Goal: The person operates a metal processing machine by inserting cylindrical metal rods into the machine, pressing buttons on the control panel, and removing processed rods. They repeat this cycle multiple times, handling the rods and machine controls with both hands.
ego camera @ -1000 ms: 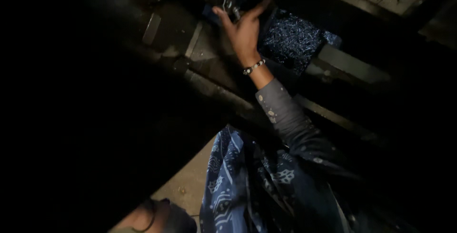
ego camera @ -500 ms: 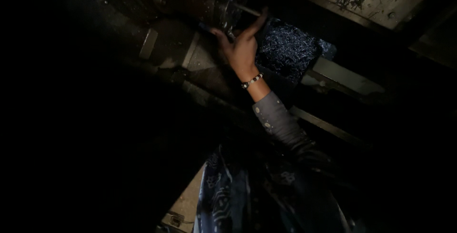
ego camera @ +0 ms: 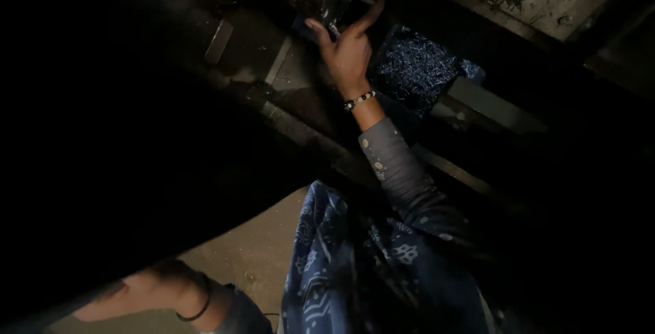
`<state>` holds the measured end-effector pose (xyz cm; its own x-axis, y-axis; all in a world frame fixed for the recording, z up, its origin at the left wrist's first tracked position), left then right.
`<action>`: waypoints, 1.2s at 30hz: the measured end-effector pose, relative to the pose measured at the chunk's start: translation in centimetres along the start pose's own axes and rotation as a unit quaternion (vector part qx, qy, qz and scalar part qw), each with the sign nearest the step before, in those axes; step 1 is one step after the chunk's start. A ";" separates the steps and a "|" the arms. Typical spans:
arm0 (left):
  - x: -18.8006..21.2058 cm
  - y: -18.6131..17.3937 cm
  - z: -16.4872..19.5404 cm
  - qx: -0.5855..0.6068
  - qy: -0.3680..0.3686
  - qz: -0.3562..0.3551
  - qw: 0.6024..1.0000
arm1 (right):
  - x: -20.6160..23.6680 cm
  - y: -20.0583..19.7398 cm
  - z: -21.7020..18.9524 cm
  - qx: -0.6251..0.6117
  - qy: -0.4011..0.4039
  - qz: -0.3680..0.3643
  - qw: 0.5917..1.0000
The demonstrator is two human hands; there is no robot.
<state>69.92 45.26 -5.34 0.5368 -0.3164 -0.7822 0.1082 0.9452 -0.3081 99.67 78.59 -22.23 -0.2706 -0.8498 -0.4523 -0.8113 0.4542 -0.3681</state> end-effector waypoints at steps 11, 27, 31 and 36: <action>1.1 -0.3 -0.5 0.040 -0.023 -0.030 0.998 | -0.4 -0.9 -1.0 0.008 0.036 -0.035 0.999; -0.8 2.2 7.5 0.094 -0.063 -0.053 0.992 | -0.3 -1.1 -1.5 0.022 0.102 -0.044 0.994; -2.1 2.9 8.7 0.062 0.023 -0.053 0.996 | -0.3 -1.6 -1.9 0.057 0.072 -0.040 0.995; -1.9 2.2 8.2 0.207 -0.041 -0.085 0.974 | 2.9 -5.9 -0.9 0.030 0.158 -0.096 0.982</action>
<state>75.97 48.54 -0.12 0.5447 -0.4800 -0.6877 0.5199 0.8367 -0.1722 103.24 73.19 -20.66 -0.2708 -0.9575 -0.0993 -0.8336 0.2848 -0.4732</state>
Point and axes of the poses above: each hand's wrist, its own x-axis away from the middle knuckle, its own y-axis out of the palm, z = x × y, the point moved 1 cm from there along -x, towards the middle knuckle, and after that the axes turned 2 degrees about -y, right-handed, at the moved point
